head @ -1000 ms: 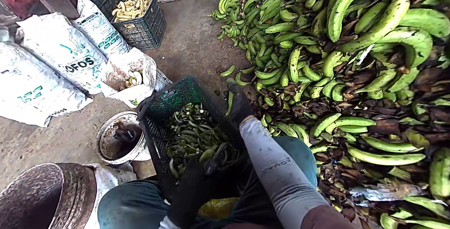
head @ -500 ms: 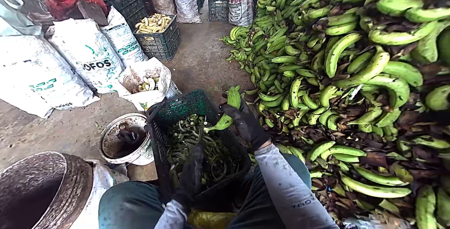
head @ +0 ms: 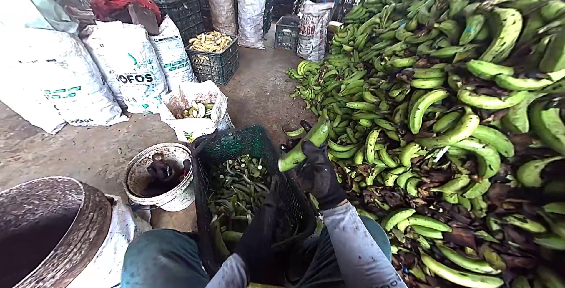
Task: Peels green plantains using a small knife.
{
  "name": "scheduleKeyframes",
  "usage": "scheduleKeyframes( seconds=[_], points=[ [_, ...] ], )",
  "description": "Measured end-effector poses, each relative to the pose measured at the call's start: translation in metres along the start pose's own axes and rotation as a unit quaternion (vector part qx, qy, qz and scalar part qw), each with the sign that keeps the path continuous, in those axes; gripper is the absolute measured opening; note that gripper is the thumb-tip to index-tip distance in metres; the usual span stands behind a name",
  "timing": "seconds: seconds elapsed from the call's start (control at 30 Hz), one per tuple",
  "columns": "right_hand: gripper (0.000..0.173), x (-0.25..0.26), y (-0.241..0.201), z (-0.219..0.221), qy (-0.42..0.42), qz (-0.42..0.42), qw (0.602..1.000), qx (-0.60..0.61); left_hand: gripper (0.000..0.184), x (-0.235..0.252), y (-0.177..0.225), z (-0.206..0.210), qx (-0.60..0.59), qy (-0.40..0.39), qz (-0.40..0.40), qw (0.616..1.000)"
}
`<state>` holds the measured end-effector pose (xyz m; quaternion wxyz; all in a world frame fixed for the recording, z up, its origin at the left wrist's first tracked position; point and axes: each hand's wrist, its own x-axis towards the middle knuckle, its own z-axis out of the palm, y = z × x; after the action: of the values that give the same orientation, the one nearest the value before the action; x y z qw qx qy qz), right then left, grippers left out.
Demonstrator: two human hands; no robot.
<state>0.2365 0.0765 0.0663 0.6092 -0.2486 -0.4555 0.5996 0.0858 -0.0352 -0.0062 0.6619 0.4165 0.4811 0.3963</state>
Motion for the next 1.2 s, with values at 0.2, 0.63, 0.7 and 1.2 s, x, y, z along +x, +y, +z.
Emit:
scheduleKeyframes(
  seconds=[0.2, 0.63, 0.7, 1.2],
  points=[
    [0.046, 0.017, 0.015, -0.010, 0.040, 0.008, 0.996, -0.082, 0.050, -0.004, 0.066, -0.025, 0.198, 0.070, 0.141, 0.967],
    [0.040, -0.002, 0.058, 0.018, 0.002, 0.148, 0.984, 0.104, 0.050, 0.024, 0.082, -0.069, 0.487, 0.158, 0.233, 0.827],
    [0.043, -0.014, 0.063, 0.023, -0.019, 0.204, 0.970, 0.131, 0.047, 0.033, 0.083, -0.080, 0.508, 0.208, 0.218, 0.807],
    [0.041, 0.004, 0.073, 0.017, -0.053, 0.231, 0.968, 0.085, 0.054, 0.040, 0.069, -0.081, 0.504, 0.255, 0.194, 0.802]
  ],
)
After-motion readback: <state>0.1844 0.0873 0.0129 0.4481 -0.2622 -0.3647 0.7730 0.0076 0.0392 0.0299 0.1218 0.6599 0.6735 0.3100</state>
